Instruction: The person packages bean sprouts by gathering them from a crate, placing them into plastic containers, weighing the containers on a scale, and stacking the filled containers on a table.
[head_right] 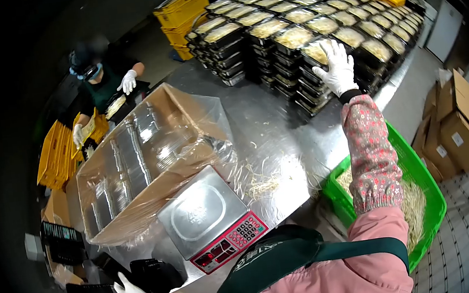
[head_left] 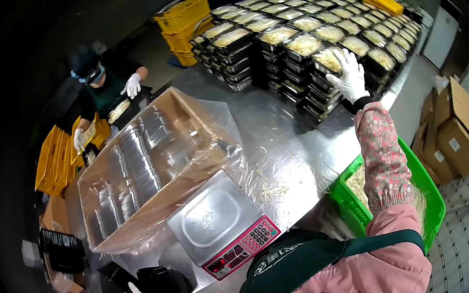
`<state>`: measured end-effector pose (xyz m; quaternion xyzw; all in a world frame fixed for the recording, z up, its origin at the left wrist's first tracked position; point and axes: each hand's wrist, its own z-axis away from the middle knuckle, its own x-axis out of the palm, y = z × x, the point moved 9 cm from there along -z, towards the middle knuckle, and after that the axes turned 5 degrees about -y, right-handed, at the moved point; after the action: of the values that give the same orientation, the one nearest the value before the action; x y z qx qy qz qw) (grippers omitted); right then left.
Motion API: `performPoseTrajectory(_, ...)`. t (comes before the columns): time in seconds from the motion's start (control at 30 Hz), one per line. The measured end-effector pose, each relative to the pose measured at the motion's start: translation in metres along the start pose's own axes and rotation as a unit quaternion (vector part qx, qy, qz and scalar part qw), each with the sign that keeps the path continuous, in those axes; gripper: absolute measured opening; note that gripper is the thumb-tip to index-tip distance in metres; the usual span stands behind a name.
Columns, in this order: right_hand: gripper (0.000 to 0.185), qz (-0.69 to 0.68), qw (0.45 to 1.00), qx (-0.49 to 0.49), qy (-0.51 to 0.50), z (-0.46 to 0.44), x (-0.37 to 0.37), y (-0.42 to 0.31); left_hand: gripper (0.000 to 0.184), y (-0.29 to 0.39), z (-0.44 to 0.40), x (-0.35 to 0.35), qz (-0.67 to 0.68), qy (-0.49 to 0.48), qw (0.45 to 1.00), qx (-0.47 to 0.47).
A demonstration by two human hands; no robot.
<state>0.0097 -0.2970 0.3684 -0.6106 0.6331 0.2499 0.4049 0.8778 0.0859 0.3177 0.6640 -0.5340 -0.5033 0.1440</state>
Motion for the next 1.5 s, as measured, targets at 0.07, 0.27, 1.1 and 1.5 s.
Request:
performPoseTrajectory(0.07, 0.078, -0.054, 0.997, -0.028, 0.049, 0.040, -0.032, -0.008, 0.036, 0.056, 0.000, 0.030, 0.054, 0.033, 0.994, 0.084)
performPoseTrajectory(0.27, 0.081, -0.132, 0.991, 0.009, -0.033, 0.219, -0.085, -0.003, 0.008, 0.266, 0.168, 0.218, 0.359, -0.482, 0.784, 0.156)
performPoseTrajectory(1.1, 0.076, -0.080, 0.867, 0.458, -0.178, 0.574, -0.077, 0.353, 0.076, 0.380, 0.740, 0.265, 0.083, -0.828, 0.179, 0.525)
performPoseTrajectory(1.5, 0.109, -0.071, 0.834, 0.273, -0.475, 0.530, 0.057, 0.212, 0.132, 0.301, 0.881, 0.296, -0.166, -0.649, 0.049, 0.741)
